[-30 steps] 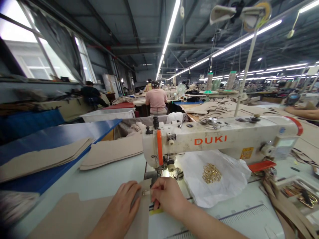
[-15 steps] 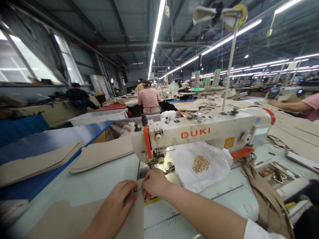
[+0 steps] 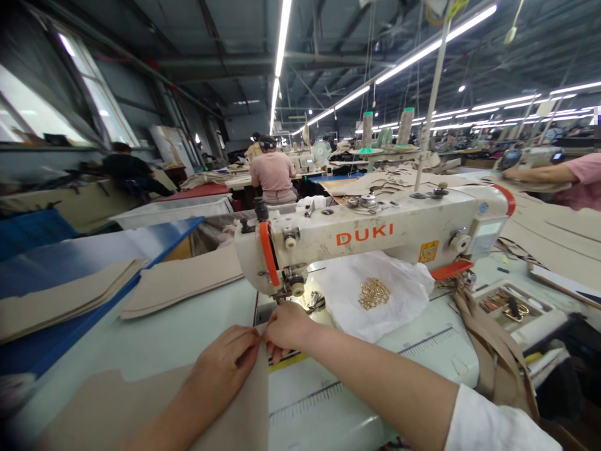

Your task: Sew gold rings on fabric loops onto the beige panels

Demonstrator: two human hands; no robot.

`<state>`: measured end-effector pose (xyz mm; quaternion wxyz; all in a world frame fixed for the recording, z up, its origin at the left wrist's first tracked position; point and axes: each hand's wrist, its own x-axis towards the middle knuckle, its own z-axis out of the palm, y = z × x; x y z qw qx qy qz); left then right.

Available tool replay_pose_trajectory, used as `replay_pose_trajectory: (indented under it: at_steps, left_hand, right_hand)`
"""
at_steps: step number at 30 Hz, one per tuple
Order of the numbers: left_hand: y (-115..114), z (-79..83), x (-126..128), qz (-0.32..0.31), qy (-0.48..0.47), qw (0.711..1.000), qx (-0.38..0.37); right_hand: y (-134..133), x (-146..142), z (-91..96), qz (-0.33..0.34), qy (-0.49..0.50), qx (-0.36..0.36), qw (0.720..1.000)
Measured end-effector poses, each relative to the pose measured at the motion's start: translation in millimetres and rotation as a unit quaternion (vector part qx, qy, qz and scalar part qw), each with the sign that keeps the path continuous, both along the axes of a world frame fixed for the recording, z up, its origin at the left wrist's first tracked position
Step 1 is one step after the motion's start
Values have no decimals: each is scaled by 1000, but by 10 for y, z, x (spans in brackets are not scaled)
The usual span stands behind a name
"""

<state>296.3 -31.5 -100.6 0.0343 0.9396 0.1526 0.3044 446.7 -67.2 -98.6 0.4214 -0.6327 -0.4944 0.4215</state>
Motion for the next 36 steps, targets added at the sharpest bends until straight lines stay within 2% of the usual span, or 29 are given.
replay_pose_trajectory:
  at_steps: [4,6,8,9,11,12,13,15,19,23,27,32,36]
  left_hand:
    - [17,4,-1,-2,7,1000,-15]
    - [23,-5,-5,-2,7,1000,-24]
    - [24,-14,-8,-3,9,999,-33]
    - [23,-18,-9,-4,9,999,-36]
    - [16,-24,-12,-4,9,999,-39]
    - [12,-26,-14,-5,8,999,-39]
    - [8,-27,-16,-4,7,999,-39]
    - [5,-28,-21,-7,9,999,-39]
    - [19,-30,-27,-11,17,999,-41]
    - [35,-32,-20,-12,20,999,-41]
    - [33,-41,-13,-14,4,999,-30]
    - [23,-51,-11,-20,-3,999,-29]
    - [18,-62,-20,-23,-6,999,-25]
  right_hand:
    - [-216,78,81,28,-147,51,987]
    - [-406,137,111,43,-216,89,971]
    - [-615,198,126,90,-286,127,946]
    - [-711,223,129,133,-334,153,921]
    - [-859,253,127,214,-460,227,832]
    - [-904,255,122,239,-507,256,788]
    - [-928,247,114,251,-539,276,755]
    - [-918,206,90,249,-560,292,734]
    - [-773,85,23,204,-551,310,747]
    - [-655,30,-14,156,-508,296,794]
    - [-625,38,-31,149,-461,264,834]
    - [-628,28,-48,149,-438,258,848]
    - [-622,22,-39,155,-452,264,838]
